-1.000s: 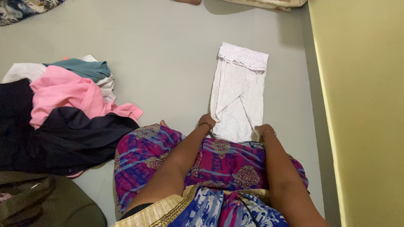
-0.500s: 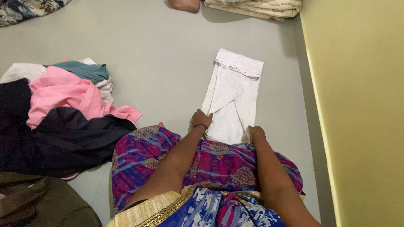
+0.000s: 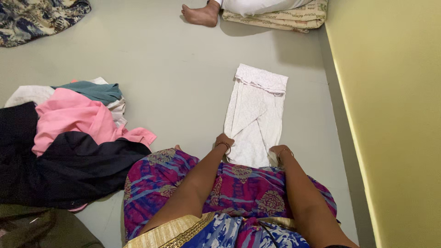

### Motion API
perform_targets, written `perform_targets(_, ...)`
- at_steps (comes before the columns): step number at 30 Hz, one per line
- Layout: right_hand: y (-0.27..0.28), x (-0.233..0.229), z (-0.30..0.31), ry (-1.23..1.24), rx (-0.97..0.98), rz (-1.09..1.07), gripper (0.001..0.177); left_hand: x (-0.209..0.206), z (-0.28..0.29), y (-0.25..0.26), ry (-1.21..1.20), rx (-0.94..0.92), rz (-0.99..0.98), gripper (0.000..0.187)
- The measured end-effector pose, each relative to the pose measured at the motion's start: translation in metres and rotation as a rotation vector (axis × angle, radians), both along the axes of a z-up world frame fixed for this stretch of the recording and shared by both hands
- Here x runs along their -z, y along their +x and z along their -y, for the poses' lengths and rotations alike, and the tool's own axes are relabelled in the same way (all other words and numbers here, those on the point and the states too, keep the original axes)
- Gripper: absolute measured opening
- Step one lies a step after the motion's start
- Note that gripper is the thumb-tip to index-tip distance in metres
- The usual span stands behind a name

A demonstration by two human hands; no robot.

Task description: The person folds a white shirt by hand while sitting on the floor, smoothing the fabric and aligning the sleeves.

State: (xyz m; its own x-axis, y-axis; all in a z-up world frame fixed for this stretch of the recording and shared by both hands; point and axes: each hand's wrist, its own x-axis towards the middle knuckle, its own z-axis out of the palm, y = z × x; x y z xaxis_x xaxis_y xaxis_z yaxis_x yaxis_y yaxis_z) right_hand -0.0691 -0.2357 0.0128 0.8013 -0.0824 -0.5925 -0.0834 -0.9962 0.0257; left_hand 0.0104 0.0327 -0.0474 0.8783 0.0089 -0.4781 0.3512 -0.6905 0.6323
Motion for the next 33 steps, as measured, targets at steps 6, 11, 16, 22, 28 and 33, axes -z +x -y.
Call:
perform_targets(6,0.009,-0.013,0.002,0.275,0.405,0.214,0.043,-0.01,-0.011,0.002,-0.393,-0.162,-0.242,0.065)
perform_targets(11,0.001,-0.019,-0.003,0.75,0.859,0.805,0.071,-0.023,-0.014,0.001,-0.607,-0.307,-0.265,0.067)
perform_targets(16,-0.012,-0.032,0.008,0.961,0.753,0.837,0.061,-0.032,-0.022,-0.006,-0.581,-0.419,-0.294,0.065)
perform_targets(22,-0.042,-0.047,0.01,1.377,0.937,0.634,0.044,-0.046,-0.035,-0.023,-0.857,-0.419,0.122,0.083)
perform_targets(28,-0.099,-0.08,-0.003,1.697,1.014,0.526,0.039,-0.044,-0.069,-0.047,-1.071,-0.358,-0.12,0.026)
perform_targets(33,-0.142,-0.102,-0.015,1.77,0.952,0.383,0.041,-0.038,-0.088,-0.081,-1.21,-0.38,-0.219,0.023)
